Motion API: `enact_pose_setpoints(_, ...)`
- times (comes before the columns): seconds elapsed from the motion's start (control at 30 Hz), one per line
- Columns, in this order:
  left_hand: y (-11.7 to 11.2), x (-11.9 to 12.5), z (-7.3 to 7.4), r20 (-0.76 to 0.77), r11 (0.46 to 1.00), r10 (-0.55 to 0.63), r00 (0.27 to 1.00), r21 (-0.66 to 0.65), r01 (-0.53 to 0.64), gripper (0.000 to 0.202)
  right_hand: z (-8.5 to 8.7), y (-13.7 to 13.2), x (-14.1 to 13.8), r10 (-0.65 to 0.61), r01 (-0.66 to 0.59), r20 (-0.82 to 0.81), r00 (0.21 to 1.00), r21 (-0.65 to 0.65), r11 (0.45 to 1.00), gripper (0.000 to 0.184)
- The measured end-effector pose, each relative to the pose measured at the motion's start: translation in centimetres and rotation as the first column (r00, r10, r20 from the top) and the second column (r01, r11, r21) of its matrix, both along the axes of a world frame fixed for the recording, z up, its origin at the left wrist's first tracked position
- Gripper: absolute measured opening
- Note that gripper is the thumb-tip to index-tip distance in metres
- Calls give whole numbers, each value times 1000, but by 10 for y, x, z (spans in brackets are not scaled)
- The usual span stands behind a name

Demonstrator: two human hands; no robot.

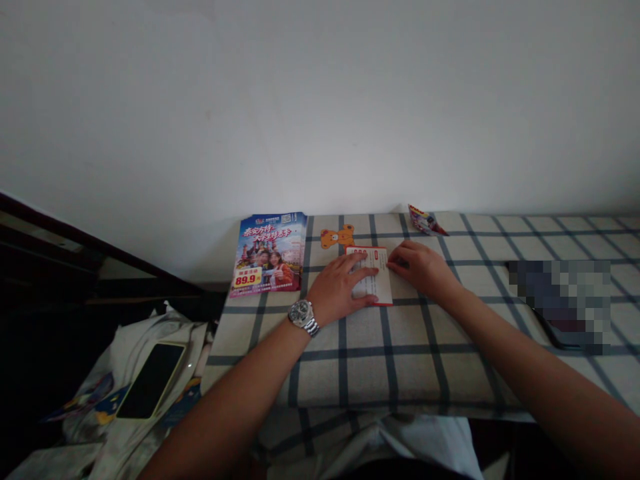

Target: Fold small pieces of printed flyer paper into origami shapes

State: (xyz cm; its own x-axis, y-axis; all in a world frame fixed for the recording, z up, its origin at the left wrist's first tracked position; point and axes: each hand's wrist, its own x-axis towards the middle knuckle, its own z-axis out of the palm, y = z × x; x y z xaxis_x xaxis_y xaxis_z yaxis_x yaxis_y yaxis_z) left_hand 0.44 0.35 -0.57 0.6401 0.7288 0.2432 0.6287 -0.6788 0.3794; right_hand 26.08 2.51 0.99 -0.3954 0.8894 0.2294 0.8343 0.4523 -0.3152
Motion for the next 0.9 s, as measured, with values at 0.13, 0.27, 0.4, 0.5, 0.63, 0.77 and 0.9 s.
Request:
enact_pose_setpoints(0.13,0,0,-1,2,1000,5,1000,3,-5,56,0,-7,1,32,-32,15,999,-32,999,6)
enact_pose_setpoints(0.27,1,-1,-2,6,1000,6,1000,2,-6,58,1,-15,1,70,-68,55,996,-35,997,6)
enact_pose_setpoints(0.4,2,-1,-3,2,1000,3,1000,1,-3,58,4,-23,1,99,-96,59,993,-63,993,5)
enact_pose_setpoints(0.5,1,0,-4,-5,1000,11,1000,0,-11,57,6,-29,0,131,-128,35,991,-82,988,5)
enact_pose_setpoints(0.63,1,0,-5,-5,1000,15,1000,3,-15,58,6,-36,0,168,-165,25,985,-91,982,5)
enact_pose_setpoints(0.77,1,-1,-5,-2,1000,13,1000,9,-13,57,4,-44,0,187,-183,47,981,-71,980,3)
enact_pose_setpoints(0.9,2,-1,-5,-7,1000,11,1000,13,-11,58,5,-54,0,194,-190,66,979,-59,980,8)
